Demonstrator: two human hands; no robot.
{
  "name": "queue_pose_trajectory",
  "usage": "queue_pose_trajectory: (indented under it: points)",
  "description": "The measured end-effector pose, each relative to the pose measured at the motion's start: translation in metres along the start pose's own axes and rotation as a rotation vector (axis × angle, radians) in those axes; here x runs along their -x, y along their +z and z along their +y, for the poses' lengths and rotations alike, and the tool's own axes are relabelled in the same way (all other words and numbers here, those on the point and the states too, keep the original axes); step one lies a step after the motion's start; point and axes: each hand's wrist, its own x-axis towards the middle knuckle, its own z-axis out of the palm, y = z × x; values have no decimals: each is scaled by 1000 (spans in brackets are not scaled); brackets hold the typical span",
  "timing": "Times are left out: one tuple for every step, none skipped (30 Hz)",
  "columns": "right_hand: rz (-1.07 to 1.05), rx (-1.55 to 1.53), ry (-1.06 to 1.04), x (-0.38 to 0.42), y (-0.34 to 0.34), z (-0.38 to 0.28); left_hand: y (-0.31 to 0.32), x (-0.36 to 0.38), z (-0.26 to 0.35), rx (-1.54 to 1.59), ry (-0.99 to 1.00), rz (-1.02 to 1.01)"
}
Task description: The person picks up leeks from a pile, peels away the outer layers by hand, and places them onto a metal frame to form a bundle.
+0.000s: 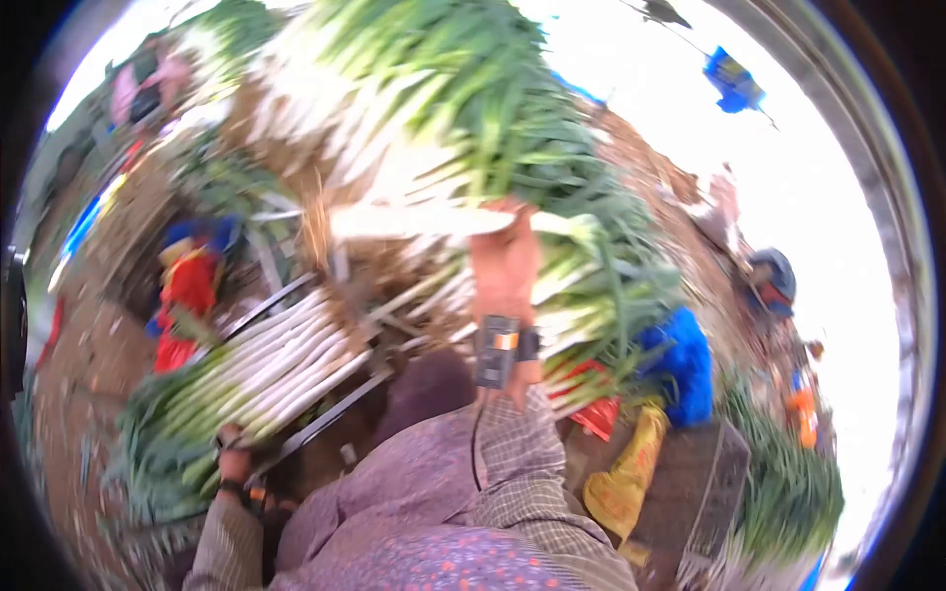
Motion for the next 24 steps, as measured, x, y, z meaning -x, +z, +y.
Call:
queue_pose_trajectory:
  points:
    - [-37,-38,1,3,46,20,-4,-2,3,49,-18,9]
    - [-70,-79,8,9,88,43,-10,-6,8,98,-36,19]
    - [-246,-67,66,20,120,69,-34,-15,26,217,-177,-4]
    - [-423,-60,111,34,148,93,-56,-27,36,226,-198,-169]
    - [-337,-55,151,61,179,119,-57,-32,40,220,-242,-201]
    - [-255,-34,182,92,203,145,-87,-42,58,239,-271,-226]
    - [-316,118,251,113,212,167,-97,-40,66,349,-319,-84]
    - [-381,276,308,129,218,185,-92,-35,63,291,-279,-79]
    - [-519,368,363,138,216,201,-104,-39,65,401,-368,-179]
    - [-620,563,370,145,214,217,-115,-43,69,515,-451,-277]
    - [-729,690,387,146,208,232,-107,-39,68,455,-416,-221]
    - [-837,815,402,143,201,248,-98,-38,67,392,-380,-170]
    - [-908,924,410,141,194,264,-91,-34,65,327,-343,-121]
    - [-883,992,502,140,190,280,-93,-34,67,332,-349,-105]
    - [-1010,1042,365,137,180,301,-94,-34,70,337,-352,-89]
    - [-1131,1085,221,134,167,325,-99,-36,72,342,-354,-74]
    - [-1203,1132,227,133,151,350,-104,-37,72,376,-368,-83]
    - [-1274,1179,230,135,134,375,-106,-37,72,377,-379,-96]
    - [-1345,1227,231,139,119,397,-106,-38,71,380,-388,-110]
    - [-1446,1308,197,145,109,413,-106,-39,71,382,-394,-124]
    - [-1506,1404,204,153,85,433,-108,-42,72,369,-407,-138]
    - [-1564,1482,262,160,69,447,-106,-41,72,395,-416,-123]
    - [-1618,1560,321,167,54,457,-104,-40,71,419,-422,-108]
    - [-1668,1641,382,170,39,464,-102,-41,69,446,-425,-95]
